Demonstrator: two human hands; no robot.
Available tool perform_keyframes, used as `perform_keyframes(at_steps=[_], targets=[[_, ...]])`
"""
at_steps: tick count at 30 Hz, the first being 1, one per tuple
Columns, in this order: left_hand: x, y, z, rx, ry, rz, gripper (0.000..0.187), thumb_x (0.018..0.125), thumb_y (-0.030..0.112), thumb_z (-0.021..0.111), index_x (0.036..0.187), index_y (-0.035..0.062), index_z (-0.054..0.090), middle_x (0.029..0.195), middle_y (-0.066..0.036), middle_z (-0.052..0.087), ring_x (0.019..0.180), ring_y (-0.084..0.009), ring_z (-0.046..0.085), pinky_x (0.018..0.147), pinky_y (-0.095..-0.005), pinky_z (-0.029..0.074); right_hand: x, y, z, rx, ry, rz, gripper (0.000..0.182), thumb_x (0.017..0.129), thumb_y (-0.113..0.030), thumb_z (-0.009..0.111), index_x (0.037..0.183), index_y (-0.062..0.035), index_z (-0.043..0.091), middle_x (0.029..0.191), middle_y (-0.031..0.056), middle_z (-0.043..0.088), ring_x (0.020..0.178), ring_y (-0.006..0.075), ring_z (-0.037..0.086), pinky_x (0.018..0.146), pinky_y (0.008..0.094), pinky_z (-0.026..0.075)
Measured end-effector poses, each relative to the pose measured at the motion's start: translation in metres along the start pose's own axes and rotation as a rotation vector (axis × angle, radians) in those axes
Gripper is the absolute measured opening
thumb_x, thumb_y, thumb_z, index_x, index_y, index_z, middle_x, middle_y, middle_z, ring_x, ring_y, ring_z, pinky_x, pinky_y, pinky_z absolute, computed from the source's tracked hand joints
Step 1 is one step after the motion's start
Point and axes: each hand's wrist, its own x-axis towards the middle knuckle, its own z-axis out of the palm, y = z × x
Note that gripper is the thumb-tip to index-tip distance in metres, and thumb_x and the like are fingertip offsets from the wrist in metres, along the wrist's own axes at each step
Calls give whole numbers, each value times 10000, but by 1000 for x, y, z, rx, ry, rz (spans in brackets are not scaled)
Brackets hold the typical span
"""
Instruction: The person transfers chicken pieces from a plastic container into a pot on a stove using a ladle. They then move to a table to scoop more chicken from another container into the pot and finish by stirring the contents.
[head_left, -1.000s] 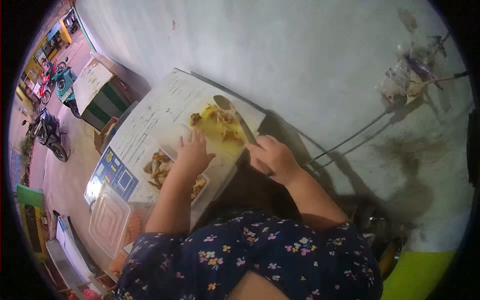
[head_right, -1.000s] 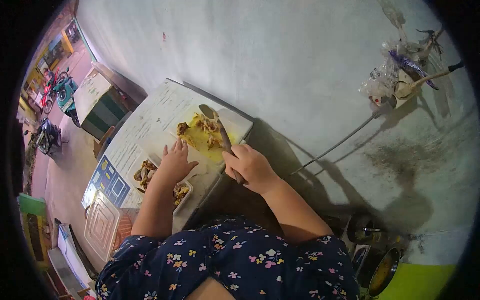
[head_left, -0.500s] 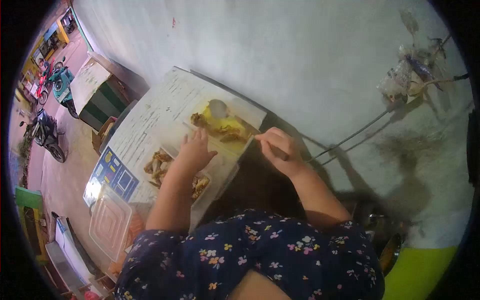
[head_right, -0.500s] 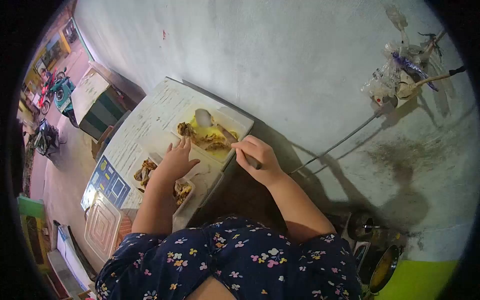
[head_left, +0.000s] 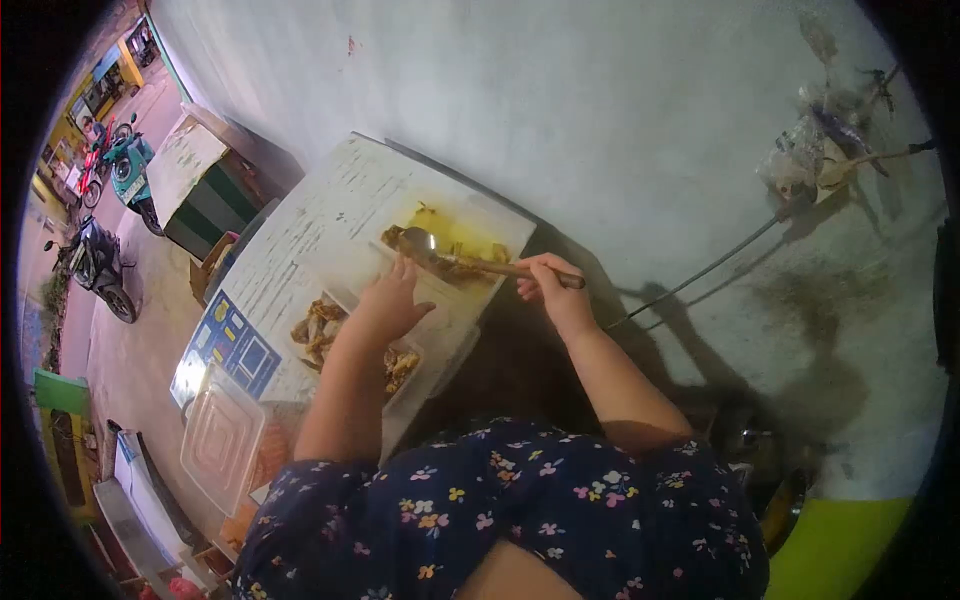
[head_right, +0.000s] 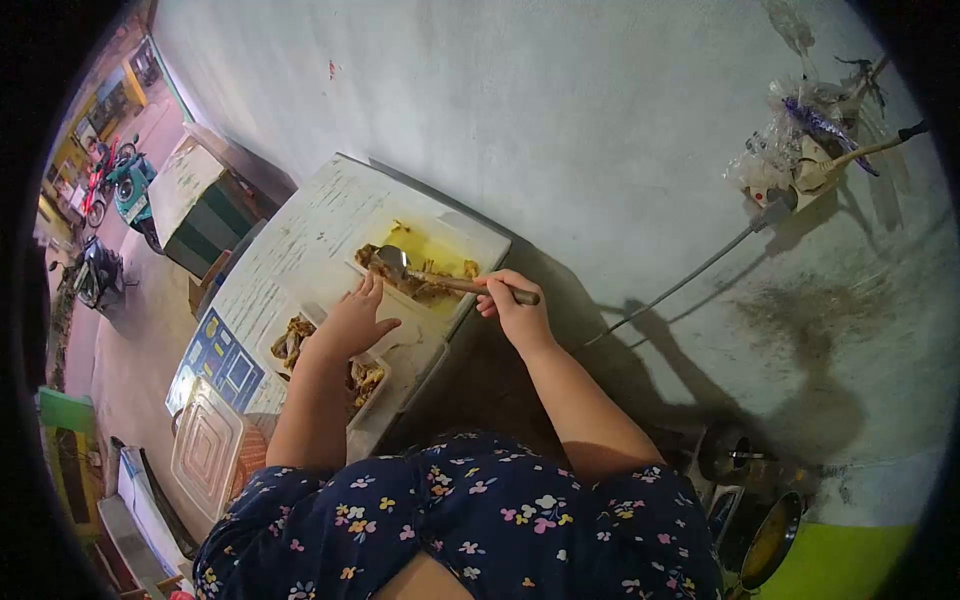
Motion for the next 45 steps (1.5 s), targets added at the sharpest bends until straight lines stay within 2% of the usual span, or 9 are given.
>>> perform_keyframes(at_steps=[5, 8, 14, 22, 25, 31, 35, 40, 45], targets=[[-1, -2, -2, -15, -8, 6, 853, 866, 432, 593, 1425, -80, 202, 1495, -273, 203, 1357, -368, 301, 1115, -437, 277, -1, -4, -7, 141, 180, 133, 257, 917, -191, 503, 928, 15, 658, 730, 98, 639, 635, 129, 620, 591, 253, 519], [0, -1, 1, -14, 9, 7, 850, 866, 431, 594, 1421, -86, 209, 1490, -275, 216, 1345, -386, 314, 1110, -436, 283, 0, -1, -15, 150, 176, 139, 269, 907, -204, 507, 915, 21, 655, 731, 104, 642, 623, 134, 621, 585, 256, 520], [1, 2, -4, 21, 26, -15, 846, 865, 440, 593, 1416, -88, 227, 1484, -275, 233, 1349, -388, 309, 1114, -434, 274, -4, -18, -17, 97, 189, 126, 285, 891, -214, 515, 946, 40, 632, 770, 121, 641, 647, 149, 609, 602, 275, 512], [-5, 21, -20, 45, 63, -48, 832, 865, 434, 592, 1423, -70, 236, 1491, -258, 236, 1368, -375, 280, 1121, -445, 255, -8, -39, -31, 135, 248, 46, 257, 891, -186, 511, 906, 28, 652, 735, 116, 645, 613, 149, 618, 588, 268, 520], [-8, 33, -24, 58, 126, -5, 817, 873, 427, 584, 1425, -65, 236, 1493, -256, 232, 1372, -373, 275, 1123, -443, 253, -16, -50, -43, 140, 270, 18, 257, 892, -189, 509, 902, 25, 651, 745, 117, 648, 611, 150, 618, 588, 267, 519], [-7, 77, -34, 129, 124, 58, 802, 880, 414, 577, 1418, -77, 241, 1491, -262, 231, 1375, -372, 270, 1124, -427, 253, -52, -71, -86, 167, 356, -36, 253, 885, -186, 510, 899, 28, 644, 761, 120, 652, 614, 154, 614, 586, 272, 506], [-6, 119, -30, 172, 114, 162, 781, 882, 419, 571, 1396, -90, 277, 1467, -277, 270, 1348, -384, 313, 1109, -420, 280, -93, -80, -128, 157, 437, -94, 258, 885, -179, 506, 919, 38, 641, 742, 134, 648, 613, 155, 608, 581, 279, 501], [-19, 195, -34, 134, -26, 275, 741, 886, 432, 558, 1355, -102, 348, 1433, -282, 329, 1302, -394, 377, 1084, -418, 319, -172, -98, -184, 163, 586, -123, 254, 880, -165, 508, 934, 48, 636, 736, 148, 646, 609, 157, 603, 570, 283, 497], [-14, 259, 7, 198, 31, 531, 740, 892, 475, 533, 1312, -116, 387, 1388, -289, 389, 1257, -398, 432, 1050, -430, 361, -269, -115, -238, 112, 732, -147, 238, 885, -176, 506, 908, 21, 639, 748, 133, 656, 612, 174, 620, 544, 288, 488]])
